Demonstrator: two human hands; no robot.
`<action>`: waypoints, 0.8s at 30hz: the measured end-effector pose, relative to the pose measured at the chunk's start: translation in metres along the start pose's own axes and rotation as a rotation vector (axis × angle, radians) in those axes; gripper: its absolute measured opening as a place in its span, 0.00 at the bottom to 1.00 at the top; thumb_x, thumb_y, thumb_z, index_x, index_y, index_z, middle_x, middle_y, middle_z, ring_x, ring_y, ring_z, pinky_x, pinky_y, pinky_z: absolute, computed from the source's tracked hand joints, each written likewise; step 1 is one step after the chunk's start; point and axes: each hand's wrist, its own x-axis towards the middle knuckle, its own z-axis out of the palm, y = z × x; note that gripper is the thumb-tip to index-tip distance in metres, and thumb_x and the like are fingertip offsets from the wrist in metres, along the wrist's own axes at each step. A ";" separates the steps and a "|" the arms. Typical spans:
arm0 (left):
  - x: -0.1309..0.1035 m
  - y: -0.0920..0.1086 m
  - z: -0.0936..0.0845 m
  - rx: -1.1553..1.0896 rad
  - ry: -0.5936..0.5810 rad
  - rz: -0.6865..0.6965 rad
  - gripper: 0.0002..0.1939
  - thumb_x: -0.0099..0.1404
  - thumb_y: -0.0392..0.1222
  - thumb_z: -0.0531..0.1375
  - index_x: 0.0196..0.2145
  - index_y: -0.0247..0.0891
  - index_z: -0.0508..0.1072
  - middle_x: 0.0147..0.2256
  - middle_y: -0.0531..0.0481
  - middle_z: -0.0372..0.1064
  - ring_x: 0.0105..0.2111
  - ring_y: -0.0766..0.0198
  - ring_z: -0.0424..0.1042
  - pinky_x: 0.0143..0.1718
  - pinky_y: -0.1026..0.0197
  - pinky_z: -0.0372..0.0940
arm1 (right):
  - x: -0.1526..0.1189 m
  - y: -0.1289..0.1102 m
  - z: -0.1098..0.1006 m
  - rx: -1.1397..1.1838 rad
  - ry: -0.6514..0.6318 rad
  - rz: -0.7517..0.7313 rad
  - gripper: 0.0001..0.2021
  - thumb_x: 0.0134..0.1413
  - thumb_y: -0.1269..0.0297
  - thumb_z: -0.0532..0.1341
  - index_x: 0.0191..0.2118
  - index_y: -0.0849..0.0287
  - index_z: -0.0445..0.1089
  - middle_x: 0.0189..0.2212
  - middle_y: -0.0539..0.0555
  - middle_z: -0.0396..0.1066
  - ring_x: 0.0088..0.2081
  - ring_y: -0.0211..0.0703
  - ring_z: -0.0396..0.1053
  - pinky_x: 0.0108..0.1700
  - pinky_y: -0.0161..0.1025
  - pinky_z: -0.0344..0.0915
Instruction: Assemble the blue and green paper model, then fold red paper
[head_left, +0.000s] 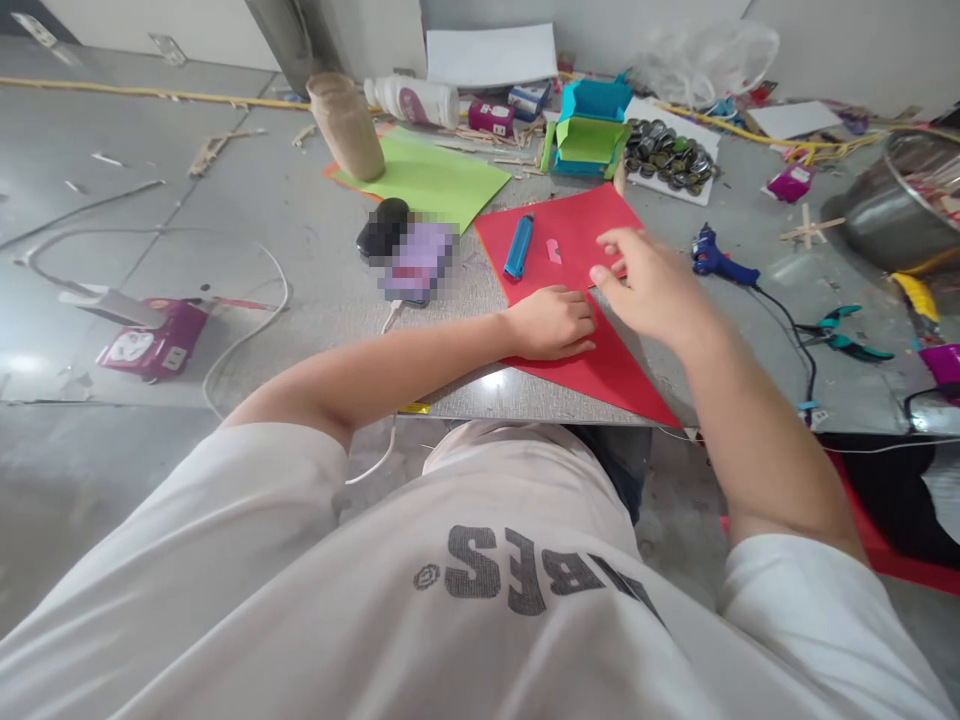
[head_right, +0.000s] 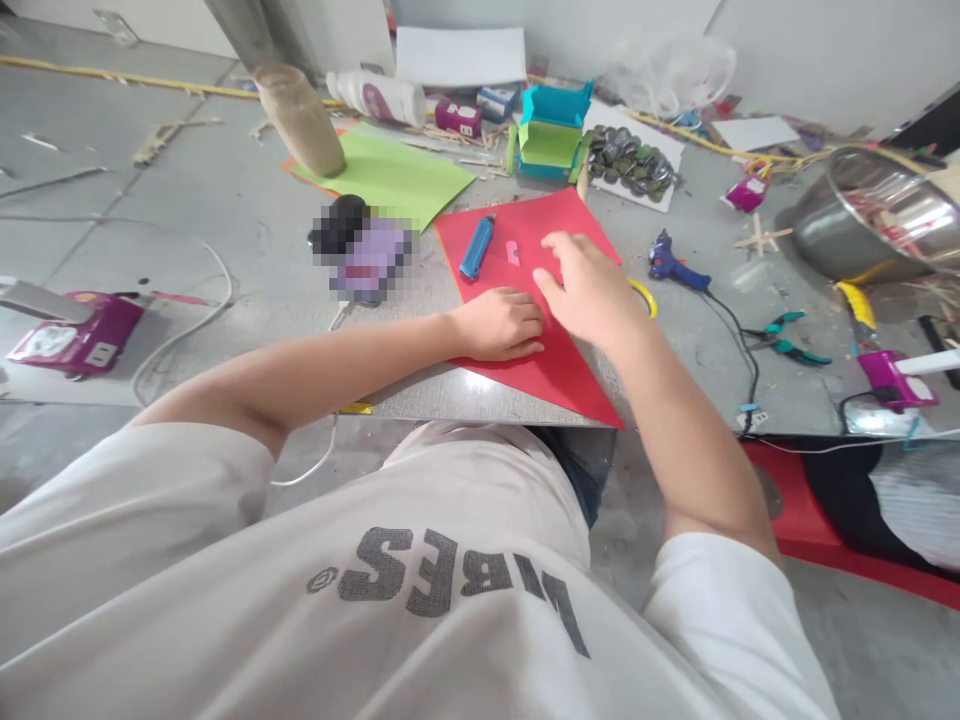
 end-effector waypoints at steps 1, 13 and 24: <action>0.000 0.000 0.000 0.023 0.008 0.046 0.20 0.88 0.45 0.57 0.51 0.35 0.89 0.50 0.30 0.88 0.51 0.40 0.85 0.51 0.42 0.75 | 0.006 0.008 0.004 0.006 -0.056 0.044 0.26 0.75 0.43 0.71 0.68 0.50 0.78 0.52 0.63 0.85 0.45 0.60 0.83 0.48 0.60 0.80; -0.004 -0.009 0.016 0.042 0.219 0.421 0.25 0.90 0.51 0.62 0.32 0.42 0.80 0.30 0.44 0.77 0.31 0.55 0.72 0.37 0.51 0.60 | 0.043 0.000 0.007 0.773 -0.413 0.832 0.30 0.44 0.74 0.84 0.52 0.52 0.75 0.30 0.43 0.72 0.34 0.44 0.71 0.42 0.40 0.70; -0.010 -0.010 -0.076 -0.189 0.415 -0.132 0.14 0.76 0.53 0.67 0.34 0.45 0.77 0.33 0.46 0.78 0.36 0.50 0.78 0.42 0.47 0.66 | 0.027 0.031 0.005 1.002 -0.179 0.715 0.19 0.55 0.73 0.81 0.33 0.54 0.70 0.25 0.43 0.67 0.26 0.34 0.56 0.31 0.35 0.56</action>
